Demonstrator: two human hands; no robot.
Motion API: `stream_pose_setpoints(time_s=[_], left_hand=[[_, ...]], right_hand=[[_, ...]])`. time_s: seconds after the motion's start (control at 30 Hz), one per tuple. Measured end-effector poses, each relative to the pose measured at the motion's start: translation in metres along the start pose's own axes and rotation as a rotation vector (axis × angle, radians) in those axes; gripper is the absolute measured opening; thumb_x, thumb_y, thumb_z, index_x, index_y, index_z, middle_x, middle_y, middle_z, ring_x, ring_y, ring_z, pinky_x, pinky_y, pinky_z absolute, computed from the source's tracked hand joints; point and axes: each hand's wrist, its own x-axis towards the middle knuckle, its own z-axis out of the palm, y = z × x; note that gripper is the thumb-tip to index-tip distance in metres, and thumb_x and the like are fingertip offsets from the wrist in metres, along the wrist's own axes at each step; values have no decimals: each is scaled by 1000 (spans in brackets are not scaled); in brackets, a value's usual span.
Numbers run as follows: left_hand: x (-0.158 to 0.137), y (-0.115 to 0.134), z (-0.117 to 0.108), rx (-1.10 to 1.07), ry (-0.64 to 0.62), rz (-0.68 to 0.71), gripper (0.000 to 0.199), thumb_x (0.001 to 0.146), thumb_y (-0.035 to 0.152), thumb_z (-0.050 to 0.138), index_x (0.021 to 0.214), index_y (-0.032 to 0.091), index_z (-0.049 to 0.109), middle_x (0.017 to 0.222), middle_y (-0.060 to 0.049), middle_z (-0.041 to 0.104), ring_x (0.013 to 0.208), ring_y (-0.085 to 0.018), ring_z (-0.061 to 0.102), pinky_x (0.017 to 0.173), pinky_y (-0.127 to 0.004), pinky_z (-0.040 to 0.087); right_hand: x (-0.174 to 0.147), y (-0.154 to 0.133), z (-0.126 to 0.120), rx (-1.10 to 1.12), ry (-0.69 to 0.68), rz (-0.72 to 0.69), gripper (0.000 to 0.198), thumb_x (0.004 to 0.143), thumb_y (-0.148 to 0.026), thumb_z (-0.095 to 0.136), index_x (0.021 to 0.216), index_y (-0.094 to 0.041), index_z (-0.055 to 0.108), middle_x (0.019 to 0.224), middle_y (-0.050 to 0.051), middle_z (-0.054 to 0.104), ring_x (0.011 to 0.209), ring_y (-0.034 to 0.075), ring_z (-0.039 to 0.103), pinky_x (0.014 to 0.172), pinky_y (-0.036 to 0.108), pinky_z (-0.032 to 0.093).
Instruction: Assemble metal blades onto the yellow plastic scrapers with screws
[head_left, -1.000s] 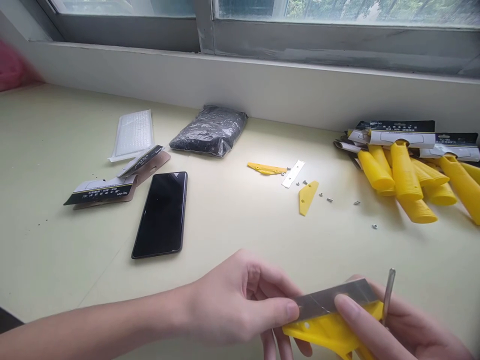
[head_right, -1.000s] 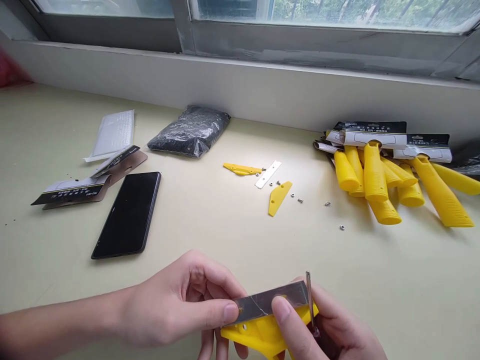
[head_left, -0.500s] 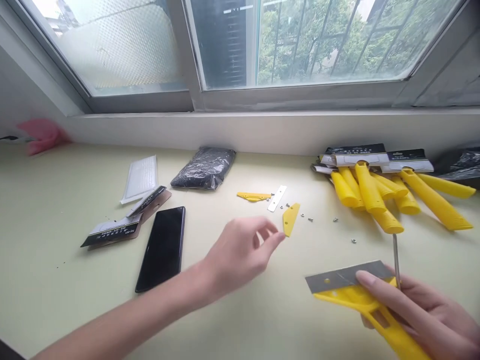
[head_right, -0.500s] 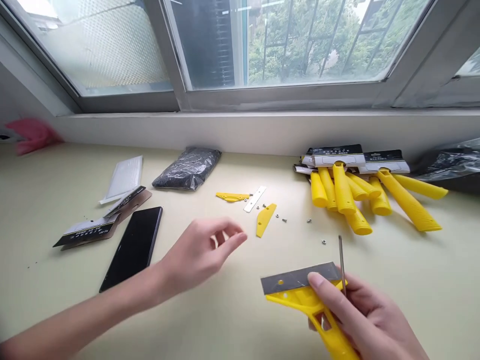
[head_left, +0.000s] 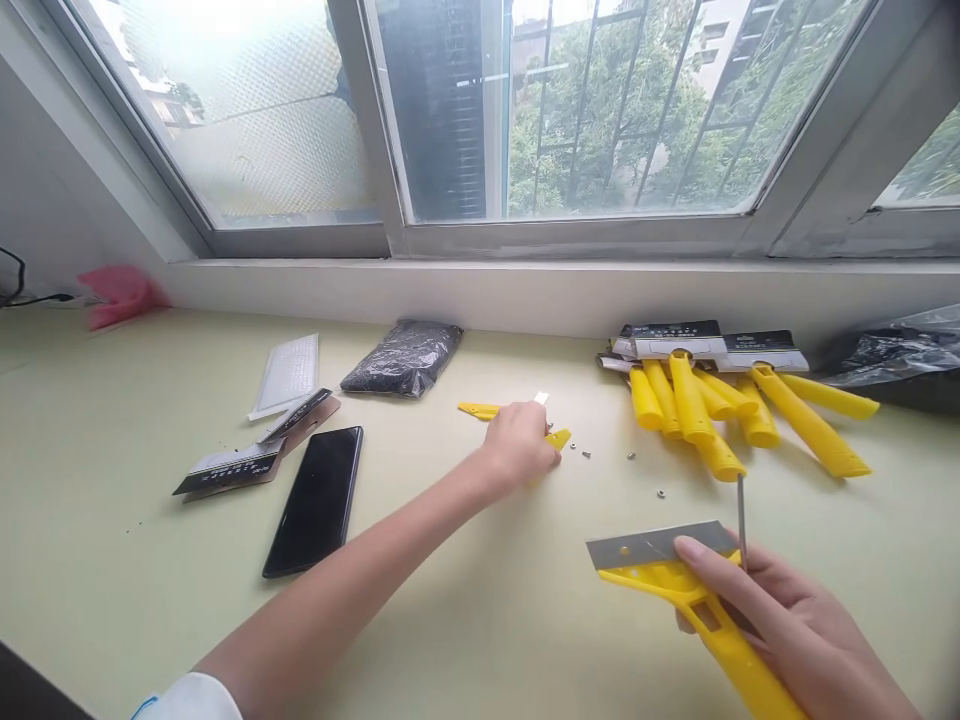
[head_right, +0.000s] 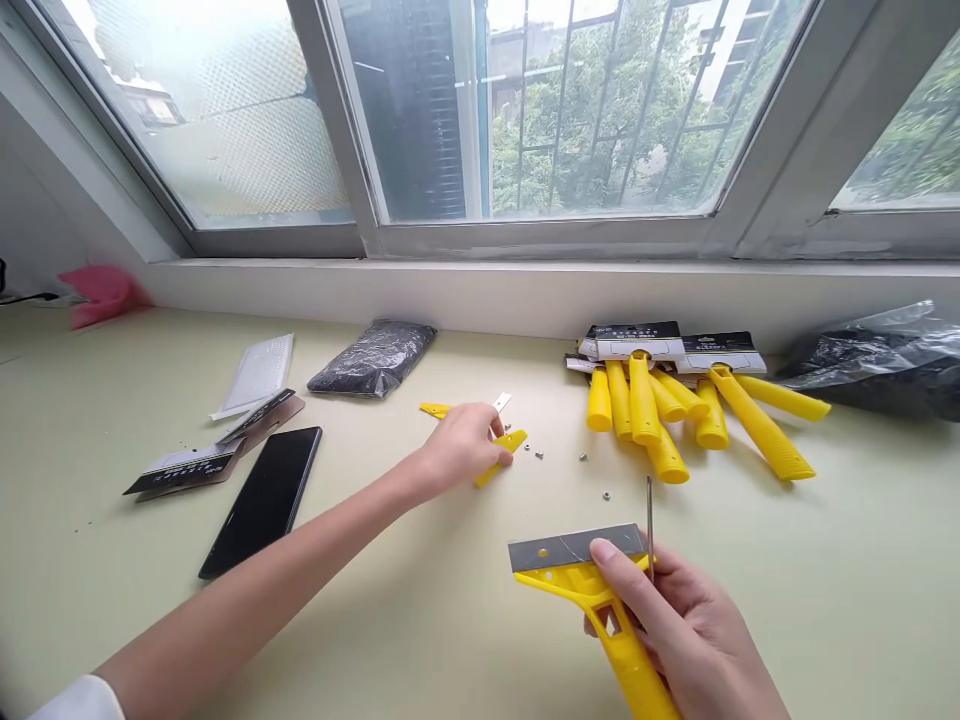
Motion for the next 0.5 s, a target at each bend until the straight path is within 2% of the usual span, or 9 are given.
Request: stream_pose_setpoints(time_s=[0.13, 0.2, 0.27, 0.33, 0.37, 0.5], left_hand=[[-11, -11, -4, -219, 12, 68, 16, 92, 26, 69, 93, 11, 67, 92, -9, 69, 72, -17, 69, 65, -31, 59], [-26, -14, -13, -337, 51, 124, 15, 92, 25, 66, 85, 12, 64, 86, -8, 68, 71, -18, 70, 63, -29, 59], [-47, -18, -25, -449, 73, 171, 20, 95, 32, 63, 86, 14, 62, 90, -9, 69, 79, -19, 71, 66, -30, 61], [-70, -23, -35, -576, 23, 186, 26, 95, 39, 63, 88, 14, 60, 90, -9, 70, 75, -18, 71, 63, -30, 62], [-81, -25, -38, -741, -12, 176, 27, 93, 40, 66, 90, 14, 61, 94, -9, 70, 75, -18, 71, 62, -29, 61], [-120, -33, -27, -1135, -120, 76, 25, 91, 36, 72, 101, 13, 68, 96, -8, 68, 80, -15, 65, 55, -20, 54]], right_hand=[[9, 8, -6, -39, -86, 5, 44, 68, -52, 85, 93, -19, 70, 77, 2, 65, 70, 16, 58, 58, 16, 48], [6, 7, -4, -39, -112, -1, 44, 72, -55, 84, 93, -19, 69, 79, 2, 65, 71, 15, 57, 58, 16, 47], [0, 3, 4, -22, -105, -22, 44, 79, -59, 79, 96, -20, 68, 84, 1, 65, 74, 13, 56, 59, 15, 45], [-8, -2, 13, 0, -99, -37, 43, 83, -62, 75, 96, -22, 67, 84, -1, 64, 75, 12, 55, 60, 13, 43], [-12, -4, 17, 9, -98, -40, 42, 84, -62, 74, 95, -22, 67, 82, -1, 63, 74, 12, 54, 60, 13, 42], [-20, -5, 30, 41, -113, -41, 45, 85, -64, 73, 87, -20, 64, 81, 0, 62, 72, 11, 52, 62, 13, 43]])
